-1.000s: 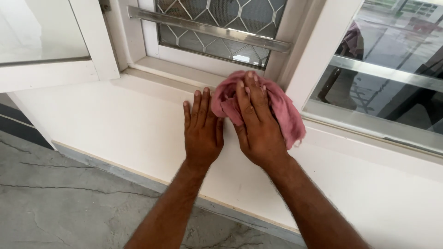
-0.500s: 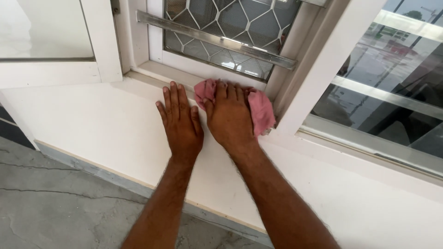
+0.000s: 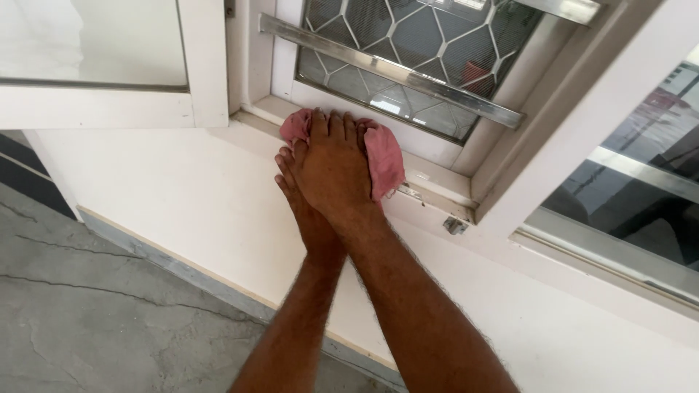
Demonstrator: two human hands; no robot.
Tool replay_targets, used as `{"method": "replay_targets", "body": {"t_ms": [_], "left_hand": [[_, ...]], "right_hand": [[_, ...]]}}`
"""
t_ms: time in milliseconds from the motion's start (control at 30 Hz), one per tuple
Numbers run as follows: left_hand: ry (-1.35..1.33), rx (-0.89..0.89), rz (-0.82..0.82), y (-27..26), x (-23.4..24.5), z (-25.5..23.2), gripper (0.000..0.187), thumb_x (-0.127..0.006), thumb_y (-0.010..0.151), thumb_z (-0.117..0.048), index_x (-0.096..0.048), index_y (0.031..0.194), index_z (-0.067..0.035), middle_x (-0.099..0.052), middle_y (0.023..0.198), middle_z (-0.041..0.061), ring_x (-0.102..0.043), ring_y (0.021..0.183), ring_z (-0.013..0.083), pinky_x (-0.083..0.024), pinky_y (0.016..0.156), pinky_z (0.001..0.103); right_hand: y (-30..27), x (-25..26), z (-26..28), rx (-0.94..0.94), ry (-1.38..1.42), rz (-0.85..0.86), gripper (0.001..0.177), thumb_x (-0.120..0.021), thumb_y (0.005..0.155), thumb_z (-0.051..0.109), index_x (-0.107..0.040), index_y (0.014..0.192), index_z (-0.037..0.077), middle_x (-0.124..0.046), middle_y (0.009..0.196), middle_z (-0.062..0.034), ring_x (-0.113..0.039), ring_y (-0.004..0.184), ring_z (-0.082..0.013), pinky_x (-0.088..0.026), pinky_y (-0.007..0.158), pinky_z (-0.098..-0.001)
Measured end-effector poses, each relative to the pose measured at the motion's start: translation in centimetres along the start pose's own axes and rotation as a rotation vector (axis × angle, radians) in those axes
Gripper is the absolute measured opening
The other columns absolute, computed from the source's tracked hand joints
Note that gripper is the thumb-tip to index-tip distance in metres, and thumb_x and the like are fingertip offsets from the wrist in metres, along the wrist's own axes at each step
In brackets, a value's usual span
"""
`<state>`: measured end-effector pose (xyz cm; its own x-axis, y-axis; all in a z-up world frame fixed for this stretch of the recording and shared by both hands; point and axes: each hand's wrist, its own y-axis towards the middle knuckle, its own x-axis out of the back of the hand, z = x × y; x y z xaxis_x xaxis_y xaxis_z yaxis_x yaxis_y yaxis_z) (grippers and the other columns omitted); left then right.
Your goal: Cleaning a window with a pink cloth.
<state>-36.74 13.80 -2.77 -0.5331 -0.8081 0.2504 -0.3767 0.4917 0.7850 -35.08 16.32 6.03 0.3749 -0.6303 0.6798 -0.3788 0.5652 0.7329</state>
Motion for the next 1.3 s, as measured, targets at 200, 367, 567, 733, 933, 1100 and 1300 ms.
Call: {"method": "replay_targets", "body": {"t_ms": [200,367,567,733,933,1100,1300], "left_hand": [[-0.026,-0.023,-0.069,0.7,-1.7,1.3,0.087,-0.060,0.100,-0.048,-0.021,0.159,0.003,-0.025,0.164,0.027,-0.020,0.154,0.0472,-0.012,0.127,0.060],[-0.031,-0.019,-0.101,-0.7,-2.5,2.5,0.085,-0.058,0.099,-0.051,-0.026,0.157,0.002,-0.031,0.160,0.028,-0.025,0.151,0.0460,-0.012,0.126,0.061],[-0.134,-0.071,-0.150,-1.5,-2.5,2.6,0.078,-0.050,0.104,-0.046,-0.025,0.159,0.004,-0.028,0.163,0.030,-0.022,0.156,0.0474,-0.010,0.129,0.063],[-0.203,-0.061,-0.127,-1.0,-0.4,2.0,0.073,-0.043,0.110,-0.038,-0.020,0.160,0.011,-0.019,0.169,0.032,-0.013,0.162,0.0471,-0.007,0.132,0.063],[-0.198,-0.046,-0.066,-0.5,1.2,0.9,0.069,-0.041,0.111,-0.033,-0.021,0.160,0.012,-0.021,0.169,0.031,-0.015,0.161,0.0462,-0.006,0.132,0.060],[-0.214,-0.044,-0.078,-0.4,0.5,0.7,0.069,-0.040,0.110,-0.029,-0.018,0.161,0.012,-0.017,0.170,0.034,-0.012,0.161,0.0484,-0.003,0.131,0.062],[-0.201,0.012,-0.115,-0.8,-1.0,1.4,0.074,-0.041,0.108,-0.036,-0.020,0.162,0.009,-0.018,0.171,0.032,-0.012,0.163,0.0464,-0.002,0.132,0.063]], "right_hand": [[2.9,-3.0,3.1,0.021,0.043,0.030,0.059,-0.061,0.094,0.029,-0.052,0.137,-0.010,-0.056,0.137,-0.0335,-0.049,0.132,-0.0507,-0.033,0.116,-0.0597],[5.5,-5.2,3.4,0.110,0.042,0.176,0.060,-0.059,0.097,0.027,-0.047,0.142,-0.012,-0.055,0.141,-0.0294,-0.047,0.136,-0.0485,-0.031,0.118,-0.0583],[6.1,-1.9,0.6,0.099,0.293,0.409,0.060,-0.051,0.101,0.032,-0.042,0.150,-0.003,-0.042,0.156,-0.0222,-0.035,0.147,-0.0402,-0.024,0.120,-0.0498],[1.5,6.2,-1.9,-0.167,0.405,0.505,0.056,-0.045,0.102,0.035,-0.047,0.150,0.007,-0.045,0.159,-0.0116,-0.040,0.148,-0.0277,-0.026,0.123,-0.0401],[-5.3,10.1,-4.7,-0.155,0.083,0.208,0.052,-0.053,0.104,0.038,-0.058,0.142,0.003,-0.061,0.143,-0.0186,-0.055,0.134,-0.0343,-0.040,0.115,-0.0441],[-5.7,8.2,-4.2,-0.134,-0.143,0.017,0.055,-0.055,0.104,0.035,-0.054,0.144,-0.003,-0.061,0.139,-0.0263,-0.055,0.129,-0.0439,-0.039,0.110,-0.0545],[-1.3,2.8,-1.8,-0.008,0.032,0.134,0.055,-0.051,0.105,0.036,-0.051,0.145,-0.002,-0.056,0.146,-0.0263,-0.050,0.139,-0.0434,-0.035,0.118,-0.0555]]}}
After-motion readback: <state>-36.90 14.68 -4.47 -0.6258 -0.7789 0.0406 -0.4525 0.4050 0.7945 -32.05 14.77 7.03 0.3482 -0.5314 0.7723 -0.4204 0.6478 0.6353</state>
